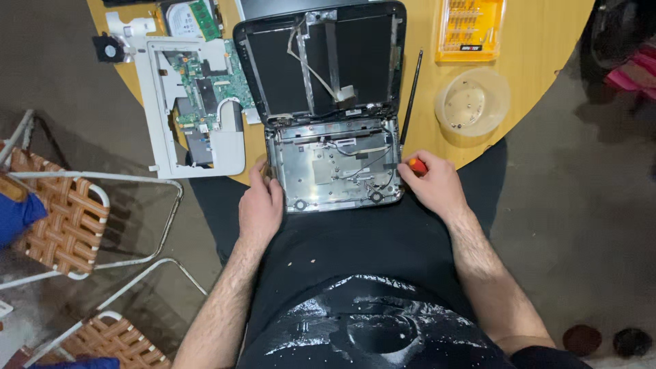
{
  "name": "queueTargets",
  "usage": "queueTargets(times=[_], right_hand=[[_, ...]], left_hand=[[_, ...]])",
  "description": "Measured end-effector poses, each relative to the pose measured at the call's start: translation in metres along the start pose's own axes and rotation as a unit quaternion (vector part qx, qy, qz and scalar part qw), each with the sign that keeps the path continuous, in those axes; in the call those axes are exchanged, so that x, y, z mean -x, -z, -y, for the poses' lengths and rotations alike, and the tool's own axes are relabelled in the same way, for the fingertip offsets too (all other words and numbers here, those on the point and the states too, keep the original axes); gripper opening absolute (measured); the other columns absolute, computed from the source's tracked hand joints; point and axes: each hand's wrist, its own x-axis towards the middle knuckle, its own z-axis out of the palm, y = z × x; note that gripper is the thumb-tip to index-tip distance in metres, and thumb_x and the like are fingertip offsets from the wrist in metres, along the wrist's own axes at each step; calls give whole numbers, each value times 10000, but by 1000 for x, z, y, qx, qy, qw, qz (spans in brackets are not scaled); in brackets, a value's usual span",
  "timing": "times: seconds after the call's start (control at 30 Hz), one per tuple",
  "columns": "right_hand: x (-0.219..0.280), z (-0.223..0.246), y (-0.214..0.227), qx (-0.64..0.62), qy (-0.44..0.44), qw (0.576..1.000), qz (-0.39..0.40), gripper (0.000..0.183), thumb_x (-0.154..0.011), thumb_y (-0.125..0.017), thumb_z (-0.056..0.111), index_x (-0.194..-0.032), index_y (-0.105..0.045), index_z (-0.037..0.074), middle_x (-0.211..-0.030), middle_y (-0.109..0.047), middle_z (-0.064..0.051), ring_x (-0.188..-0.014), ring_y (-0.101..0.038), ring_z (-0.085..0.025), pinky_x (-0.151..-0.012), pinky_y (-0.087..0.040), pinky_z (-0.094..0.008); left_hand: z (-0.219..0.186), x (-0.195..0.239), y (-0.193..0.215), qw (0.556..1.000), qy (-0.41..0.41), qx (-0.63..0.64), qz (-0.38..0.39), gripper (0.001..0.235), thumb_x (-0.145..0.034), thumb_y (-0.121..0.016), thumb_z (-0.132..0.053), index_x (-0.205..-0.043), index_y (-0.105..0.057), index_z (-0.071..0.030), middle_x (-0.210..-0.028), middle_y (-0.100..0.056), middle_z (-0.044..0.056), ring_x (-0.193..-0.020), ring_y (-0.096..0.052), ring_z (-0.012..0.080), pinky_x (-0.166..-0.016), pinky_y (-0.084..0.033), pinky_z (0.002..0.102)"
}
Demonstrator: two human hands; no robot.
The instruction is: The person disassembles a laptop by removing screws and detaching internal components. Using a screwdriver and a pencil, they remove the motherboard and other parts, placing them on the table.
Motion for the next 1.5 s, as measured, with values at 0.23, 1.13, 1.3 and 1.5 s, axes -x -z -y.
queueTargets(times=[0.23,1.13,1.3,1.5], right_hand=[[-2,-12,-13,6,45,999,-21,212,-1064,-941,329,-1213,-889,186,-1042,-872,-212,-1001,-852,-472,-916,-629,-509],[-11,-38,-4,-52,191,962,-185,499,-1054,-799,-85,-1544,-850,-9,-1269,-711,-237,-1113,-787,-433,-938,-652,-502],[1,-35,-9,-103,160,973,-129,396,-1174,-746,21,-1563,-809,-24,-1036,-782,-238,-959,-823,-430,-833,-631,-571],[6,-24,-18,-16,192,980,-51,362,-983,-902,137,-1330,-909,241,-835,-809,-119,-859,-847,-399,-818,-638,-478]], left_hand=[[42,-14,-26,987,-112,37,-112,529,-1132,-699,-93,-1648,-622,-9,-1250,-841,377,-1155,-799,662,-961,-629,762],[-13,-51,-53,934,-349,45,-66,84,-1159,-847,-195,-1226,-896,-202,-904,-743,25,-970,-805,333,-911,-659,487],[-12,-48,-53,932,-347,29,-94,119,-1110,-911,-267,-1190,-892,-181,-859,-720,40,-905,-793,329,-870,-674,500],[-43,-22,-61,943,-327,-8,58,191,-1135,-822,-238,-1297,-901,-173,-1025,-865,98,-1051,-870,373,-956,-699,514]])
